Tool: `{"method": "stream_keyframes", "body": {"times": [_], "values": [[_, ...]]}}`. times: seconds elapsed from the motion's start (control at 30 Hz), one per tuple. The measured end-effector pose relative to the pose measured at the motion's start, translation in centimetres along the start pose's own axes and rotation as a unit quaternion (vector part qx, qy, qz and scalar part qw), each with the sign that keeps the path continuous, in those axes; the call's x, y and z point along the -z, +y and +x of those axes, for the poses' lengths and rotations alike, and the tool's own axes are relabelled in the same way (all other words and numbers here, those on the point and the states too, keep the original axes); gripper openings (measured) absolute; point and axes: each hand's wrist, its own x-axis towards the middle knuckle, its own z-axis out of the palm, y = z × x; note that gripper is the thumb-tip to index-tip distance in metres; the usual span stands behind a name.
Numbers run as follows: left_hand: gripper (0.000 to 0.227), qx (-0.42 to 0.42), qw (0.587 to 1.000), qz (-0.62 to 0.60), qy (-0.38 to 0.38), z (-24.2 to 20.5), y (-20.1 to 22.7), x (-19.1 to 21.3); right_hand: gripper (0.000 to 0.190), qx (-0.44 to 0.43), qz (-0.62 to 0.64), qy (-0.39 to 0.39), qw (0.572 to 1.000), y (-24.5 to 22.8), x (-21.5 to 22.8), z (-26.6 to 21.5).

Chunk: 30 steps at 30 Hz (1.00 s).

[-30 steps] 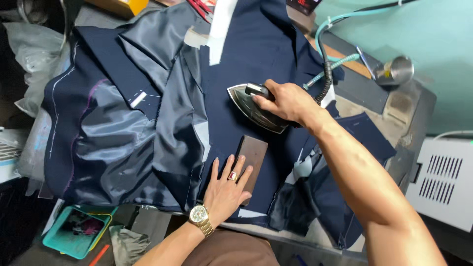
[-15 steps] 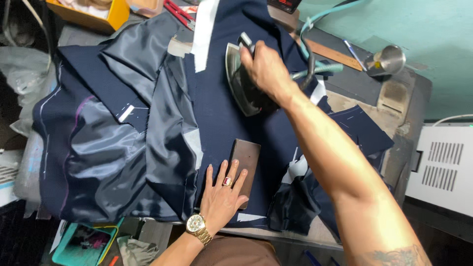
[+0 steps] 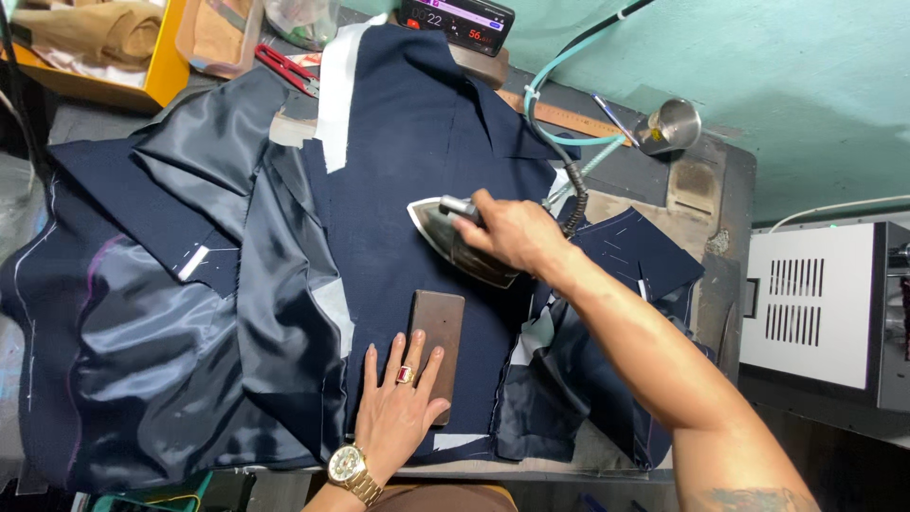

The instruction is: The person irons pieces of dark blue fabric on a workbench using a steam iron, holding the fabric flat with a wooden block and their hands.

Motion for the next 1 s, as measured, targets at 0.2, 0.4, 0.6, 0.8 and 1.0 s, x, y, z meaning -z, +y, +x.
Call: {"method": "stream_keyframes", "body": {"times": [0.2,0.4,0.6,0.8,1.0], "values": [[0.088,0.003,1.0,0.014,-0.004,-0.1,0.0,-0.1,0.053,-0.097,0.049,0.059,0.992,3.6,1.7,2.0],[0.09,0.011,1.0,0.013,-0.001,-0.2,0.2,-0.2,0.048,-0.063,0.082,-0.013,0.995,3.9,3.7,2.3],[0.087,0.004,1.0,0.017,-0.007,-0.1,0.1,0.0,0.049,0.028,0.053,-0.026,0.998,1.9,1.8,2.2],[0.087,0.001,0.999,0.034,-0.028,2.0,-0.6,0.3,0.052,0.021,0.065,-0.019,0.997,-0.7,1.4,2.4],[0.079,-0.01,0.998,0.064,-0.025,9.6,-3.3,1.0,0.052,-0.095,0.101,0.086,0.987,2.7,3.5,2.8]]}}
